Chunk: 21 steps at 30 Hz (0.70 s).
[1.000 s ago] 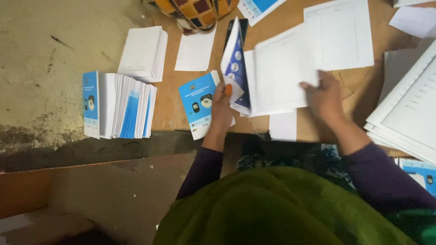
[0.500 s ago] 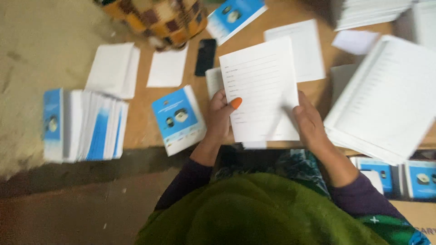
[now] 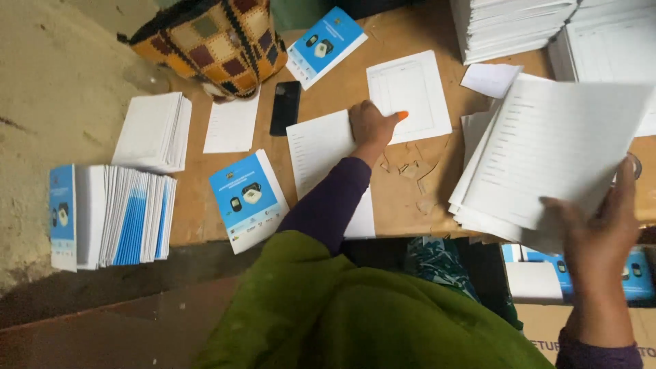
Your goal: The person assembles booklets by inserting white paper sheets into blue covers. They repeatedly pick up a cover, insert a sheet, and place the finished booklet onto a growing stack on the table.
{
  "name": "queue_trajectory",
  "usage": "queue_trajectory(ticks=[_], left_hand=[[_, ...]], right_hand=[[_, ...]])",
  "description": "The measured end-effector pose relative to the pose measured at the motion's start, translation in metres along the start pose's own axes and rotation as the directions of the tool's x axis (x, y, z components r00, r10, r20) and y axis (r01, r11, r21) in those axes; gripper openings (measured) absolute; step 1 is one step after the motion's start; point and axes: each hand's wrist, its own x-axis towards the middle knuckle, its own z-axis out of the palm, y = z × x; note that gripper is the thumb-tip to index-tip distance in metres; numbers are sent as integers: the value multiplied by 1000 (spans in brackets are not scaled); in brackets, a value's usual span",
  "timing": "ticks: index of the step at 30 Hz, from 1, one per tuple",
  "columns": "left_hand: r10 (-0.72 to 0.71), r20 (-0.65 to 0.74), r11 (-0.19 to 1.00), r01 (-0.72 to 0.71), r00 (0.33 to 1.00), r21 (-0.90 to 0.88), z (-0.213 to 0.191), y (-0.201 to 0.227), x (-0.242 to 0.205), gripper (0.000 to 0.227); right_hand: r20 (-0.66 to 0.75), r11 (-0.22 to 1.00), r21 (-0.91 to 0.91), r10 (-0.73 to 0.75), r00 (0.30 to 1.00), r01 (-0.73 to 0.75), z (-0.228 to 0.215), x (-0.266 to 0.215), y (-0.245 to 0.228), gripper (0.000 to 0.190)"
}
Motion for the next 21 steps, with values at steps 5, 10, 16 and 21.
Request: queue_trajectory(ticks=[5, 10, 16, 21], left_hand=[[-172, 79, 984, 175, 982, -31, -6, 5, 16, 61], [-453, 264, 844, 505, 852, -182, -36, 29, 4, 70], [-351, 131, 723, 358, 927, -591, 27, -37, 47, 37], [169, 8, 382, -58, 986, -922, -55, -42, -42, 39]], right_hand=[[-102, 901, -423, 59, 993, -97, 9, 4, -8, 93], [-19, 819, -543, -233, 972, 186, 16, -1, 5, 112], [21, 856, -291, -442, 897, 428, 54, -1, -18, 61], [126, 962, 240, -161, 979, 128, 86, 8, -57, 69]])
